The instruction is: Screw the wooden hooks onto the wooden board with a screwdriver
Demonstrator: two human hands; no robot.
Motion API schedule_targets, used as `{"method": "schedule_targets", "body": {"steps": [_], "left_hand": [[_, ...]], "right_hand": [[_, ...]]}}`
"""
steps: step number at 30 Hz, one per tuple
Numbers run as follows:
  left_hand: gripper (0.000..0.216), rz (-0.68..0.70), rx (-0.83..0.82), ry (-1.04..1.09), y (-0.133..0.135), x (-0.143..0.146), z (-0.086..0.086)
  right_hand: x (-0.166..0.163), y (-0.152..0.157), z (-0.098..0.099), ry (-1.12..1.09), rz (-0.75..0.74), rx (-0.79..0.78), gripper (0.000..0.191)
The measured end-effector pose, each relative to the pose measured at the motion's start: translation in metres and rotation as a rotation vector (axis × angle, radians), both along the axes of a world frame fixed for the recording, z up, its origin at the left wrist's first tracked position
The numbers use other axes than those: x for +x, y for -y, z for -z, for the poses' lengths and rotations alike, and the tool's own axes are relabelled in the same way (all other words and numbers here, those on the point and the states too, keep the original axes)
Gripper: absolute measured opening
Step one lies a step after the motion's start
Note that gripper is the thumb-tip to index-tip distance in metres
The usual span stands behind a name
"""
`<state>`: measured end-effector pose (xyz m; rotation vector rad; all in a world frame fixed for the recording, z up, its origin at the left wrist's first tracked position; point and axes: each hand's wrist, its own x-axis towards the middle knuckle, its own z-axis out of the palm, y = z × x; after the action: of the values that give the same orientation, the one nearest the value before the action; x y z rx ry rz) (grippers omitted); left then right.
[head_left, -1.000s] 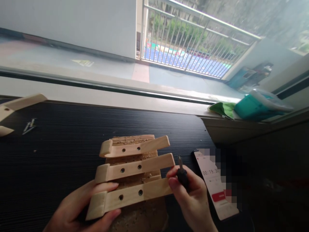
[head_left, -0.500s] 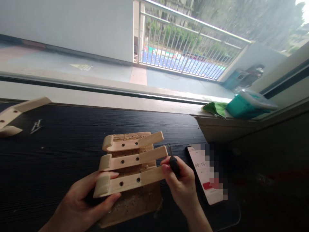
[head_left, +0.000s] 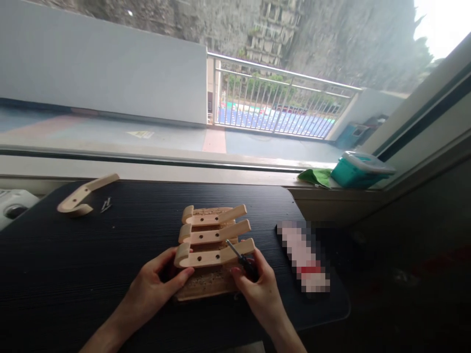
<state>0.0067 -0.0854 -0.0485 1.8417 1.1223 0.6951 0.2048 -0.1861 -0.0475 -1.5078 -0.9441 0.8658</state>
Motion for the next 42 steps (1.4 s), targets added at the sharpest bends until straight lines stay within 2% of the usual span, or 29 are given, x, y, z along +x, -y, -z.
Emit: {"method": "schedule_targets", "body": {"steps": [9,19,26,29,33,38,42], "left_hand": [[0.034,-0.041,-0.005,0.105,0.004,-0.002,0.003],[0.031,-0.031,0.058,0.030,0.004,-0.001,0.002],[0.029,-0.044,0.123,0.032,0.007,-0.002,0.003],[0.028,-0.034,0.124,0.036,0.008,-0.001,0.001],[0.031,-0.005,0.112,0.046,0.009,-0.002,-0.002],[0.039,-0.077,0.182,-0.073,0.006,-0.033,-0.013],[0.036,-0.295,0.311,-0.157,-0.011,-0.082,-0.022]], "right_hand": [[0.001,0.001,0.006,0.076,-0.027,0.007,0.029],[0.002,0.001,0.005,0.117,-0.032,-0.006,0.030],[0.025,0.025,-0.016,0.243,0.021,-0.078,0.027],[0.026,0.031,-0.028,0.280,0.089,-0.087,0.034],[0.017,0.020,-0.034,0.339,0.157,-0.057,0.046],[0.014,0.010,-0.025,0.345,0.228,-0.018,0.048],[0.021,0.008,-0.010,0.132,0.342,-0.032,0.054]]}}
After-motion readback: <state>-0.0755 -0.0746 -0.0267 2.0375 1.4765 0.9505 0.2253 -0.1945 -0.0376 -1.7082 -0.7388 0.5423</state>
